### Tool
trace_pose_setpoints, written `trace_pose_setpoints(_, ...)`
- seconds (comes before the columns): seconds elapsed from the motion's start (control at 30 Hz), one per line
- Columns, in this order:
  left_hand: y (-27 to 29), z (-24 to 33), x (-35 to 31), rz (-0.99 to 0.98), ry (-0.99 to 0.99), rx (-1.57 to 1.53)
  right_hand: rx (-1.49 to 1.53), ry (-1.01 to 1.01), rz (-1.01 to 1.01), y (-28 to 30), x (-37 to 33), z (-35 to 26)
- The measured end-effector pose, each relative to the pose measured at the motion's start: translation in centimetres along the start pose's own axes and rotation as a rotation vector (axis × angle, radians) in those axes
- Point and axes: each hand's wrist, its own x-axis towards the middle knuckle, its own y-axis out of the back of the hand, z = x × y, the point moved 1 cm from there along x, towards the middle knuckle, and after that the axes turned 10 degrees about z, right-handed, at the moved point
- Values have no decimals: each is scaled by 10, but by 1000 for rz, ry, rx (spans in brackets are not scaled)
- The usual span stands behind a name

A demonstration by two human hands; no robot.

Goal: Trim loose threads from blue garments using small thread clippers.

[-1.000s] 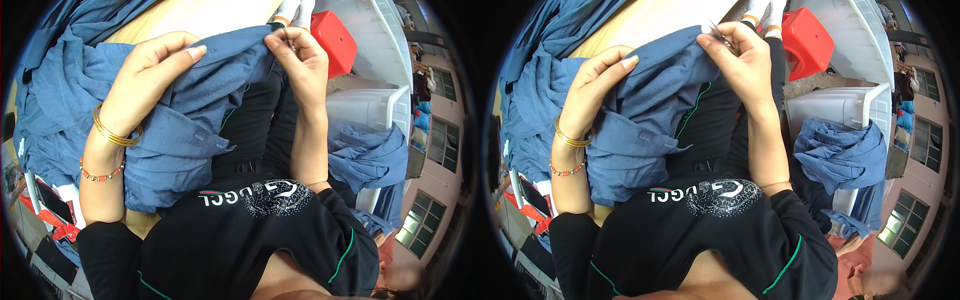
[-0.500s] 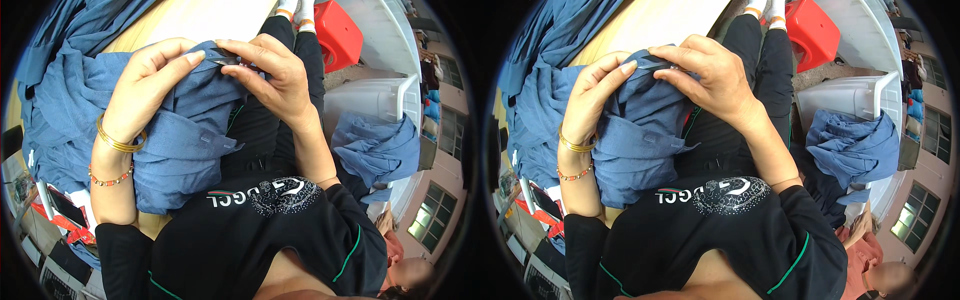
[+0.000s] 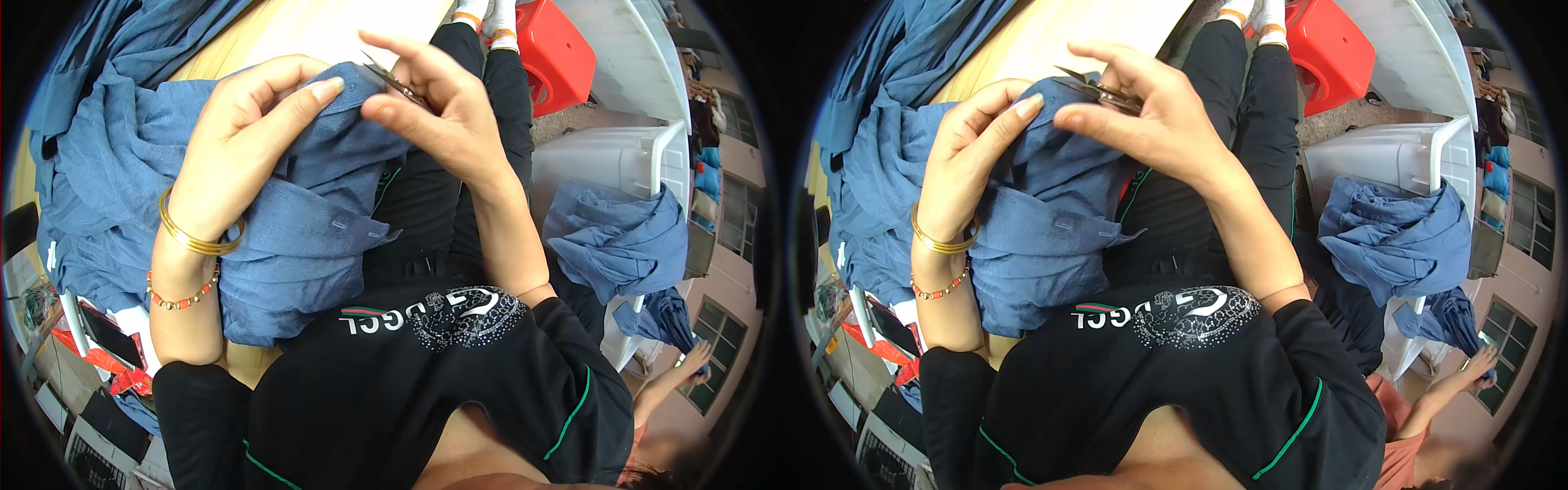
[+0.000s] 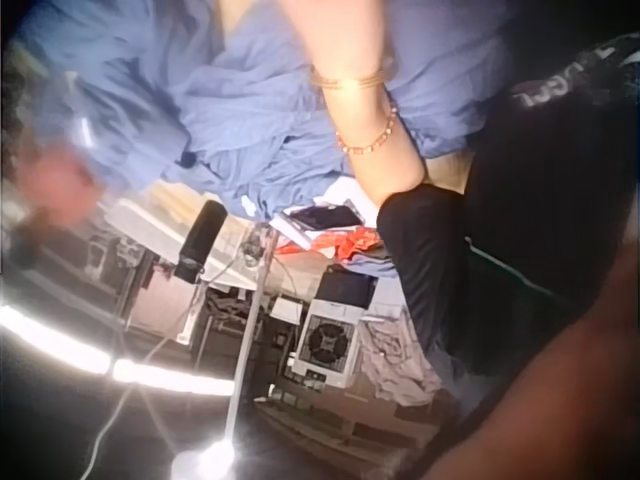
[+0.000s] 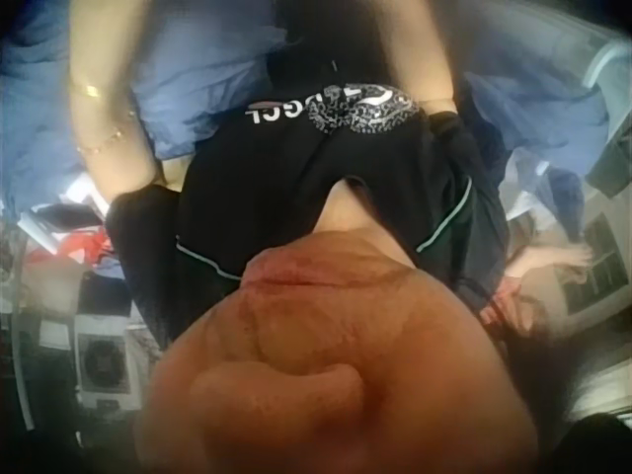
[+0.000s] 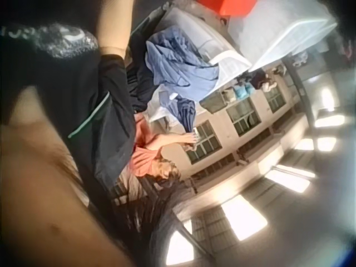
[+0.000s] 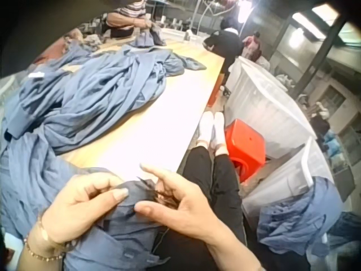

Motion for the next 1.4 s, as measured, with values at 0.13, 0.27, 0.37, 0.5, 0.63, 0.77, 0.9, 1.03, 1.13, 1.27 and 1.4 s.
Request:
trace_pose_setpoints(0.13,-3,16,-7,25,-21,310,5,-100,-94,9,5,0)
trace_pose_setpoints(0.27,5,23,-11,108,-91,526,53,-18,17,20,13,-9)
trace_pose_setpoints(0.37,13,27,-11,118,-21,474,27,60,51,23,15,0)
trace_pose_setpoints(0.5,17,24,-10,120,59,339,-12,18,110,22,13,14)
trace_pose_setpoints(0.63,22,30,-7,-3,173,189,-198,169,133,24,12,20)
trace_pose_setpoints(0.77,24,30,-6,-9,214,63,-132,43,103,4,4,3)
trace_pose_setpoints(0.9,29,33,-3,-70,257,7,-226,420,25,-5,2,2)
trace_pose_setpoints(1.03,29,29,-4,-14,262,107,-302,509,-26,-10,1,2)
trace_pose_setpoints(1.13,28,31,-4,-11,256,155,-359,549,-6,-12,2,3)
trace_pose_setpoints(1.27,30,29,-5,-18,280,183,-396,589,17,-14,1,4)
trace_pose_setpoints(1.4,33,27,-6,-8,275,144,-415,624,14,-16,4,3)
